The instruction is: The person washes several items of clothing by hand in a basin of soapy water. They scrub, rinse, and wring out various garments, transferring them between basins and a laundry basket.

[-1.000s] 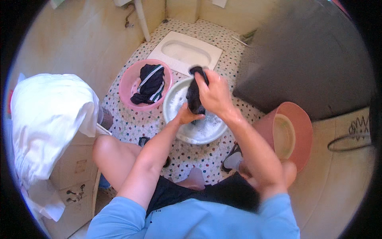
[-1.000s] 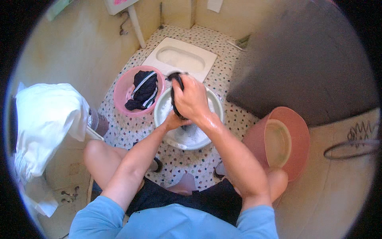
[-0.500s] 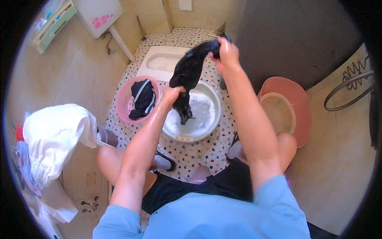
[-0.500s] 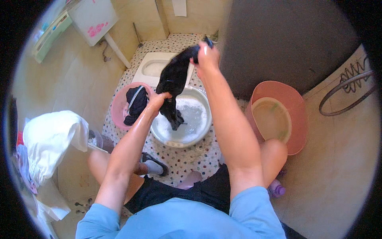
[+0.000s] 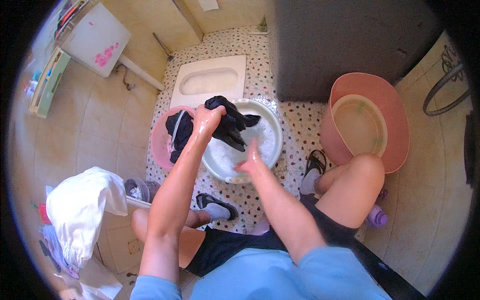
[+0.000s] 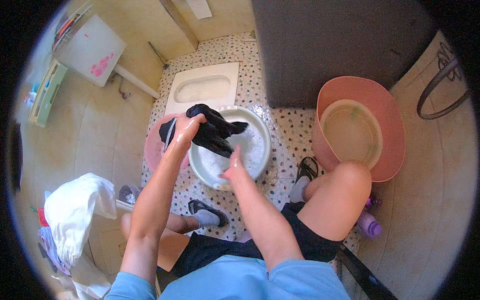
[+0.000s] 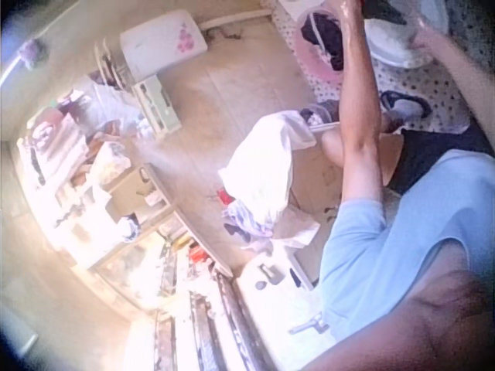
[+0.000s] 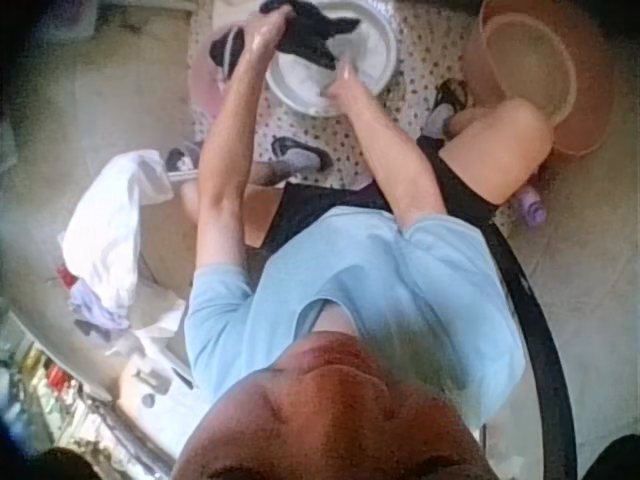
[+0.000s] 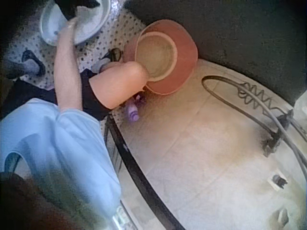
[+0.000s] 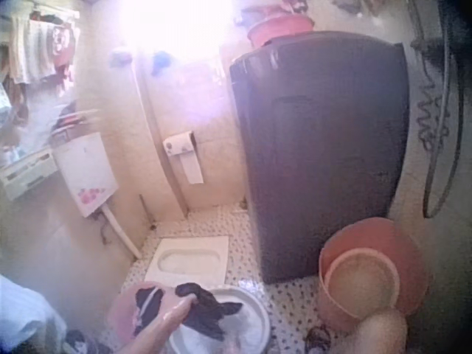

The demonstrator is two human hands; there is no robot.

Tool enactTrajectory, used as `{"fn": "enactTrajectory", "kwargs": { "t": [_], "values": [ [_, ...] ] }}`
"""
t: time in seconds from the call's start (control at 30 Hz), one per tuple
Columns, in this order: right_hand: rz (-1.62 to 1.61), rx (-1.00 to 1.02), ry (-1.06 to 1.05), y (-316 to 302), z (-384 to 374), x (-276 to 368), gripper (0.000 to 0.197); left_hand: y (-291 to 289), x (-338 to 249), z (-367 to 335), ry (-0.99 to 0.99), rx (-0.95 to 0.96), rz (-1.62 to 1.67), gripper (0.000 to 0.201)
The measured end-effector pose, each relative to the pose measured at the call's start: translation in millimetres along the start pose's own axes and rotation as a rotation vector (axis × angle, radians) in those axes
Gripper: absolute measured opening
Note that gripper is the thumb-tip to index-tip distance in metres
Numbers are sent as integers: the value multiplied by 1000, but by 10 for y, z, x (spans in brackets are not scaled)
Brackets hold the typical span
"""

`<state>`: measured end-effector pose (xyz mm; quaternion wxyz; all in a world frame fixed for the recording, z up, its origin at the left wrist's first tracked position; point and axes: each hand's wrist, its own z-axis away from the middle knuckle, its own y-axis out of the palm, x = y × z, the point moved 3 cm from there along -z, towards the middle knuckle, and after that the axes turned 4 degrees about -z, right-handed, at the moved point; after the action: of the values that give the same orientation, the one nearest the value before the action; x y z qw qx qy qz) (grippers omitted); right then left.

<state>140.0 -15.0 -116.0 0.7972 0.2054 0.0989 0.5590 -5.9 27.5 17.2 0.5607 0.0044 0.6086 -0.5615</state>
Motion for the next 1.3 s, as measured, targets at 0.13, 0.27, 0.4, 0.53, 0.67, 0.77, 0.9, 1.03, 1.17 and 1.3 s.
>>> {"fn": "enactTrajectory", "kwargs": {
  "t": [0.13, 0.27, 0.4, 0.53, 0.67, 0.77, 0.9, 1.03, 1.17, 1.3],
  "values": [
    [-503, 636, 322, 293, 30, -248, 120, 74, -152, 271, 279, -181, -185, 77],
    [-412, 848, -26, 700, 384, -3, 93, 37, -38, 653, 357, -61, -382, 65],
    [-354, 832, 128, 761, 312, -54, 51, -112, 235, 708, 729, -268, -653, 53],
    [-562, 753, 168, 865, 426, -119, 24, -42, 1045, 410, -140, 53, 998, 51],
    [-783, 1038, 264, 930, 983, -173, 34, 1006, 1190, 535, 32, 230, 1856, 47],
    [-862, 1125, 359, 809, 1210, -278, 56, 1075, 927, 625, 70, 488, 2132, 52],
    [-660, 1028, 359, 403, 1182, -84, 64, 979, 678, 428, 106, 838, 2269, 61],
    [-187, 825, 362, 101, 1028, 95, 63, 968, 731, 276, -117, 742, 1757, 41],
    [694, 313, 11, 76, 601, 228, 49, 936, 1007, 55, -386, 613, 1142, 19],
    [1039, 278, -151, 236, 334, 149, 39, 879, 1086, -142, -384, 340, 414, 24]
  ]
}}
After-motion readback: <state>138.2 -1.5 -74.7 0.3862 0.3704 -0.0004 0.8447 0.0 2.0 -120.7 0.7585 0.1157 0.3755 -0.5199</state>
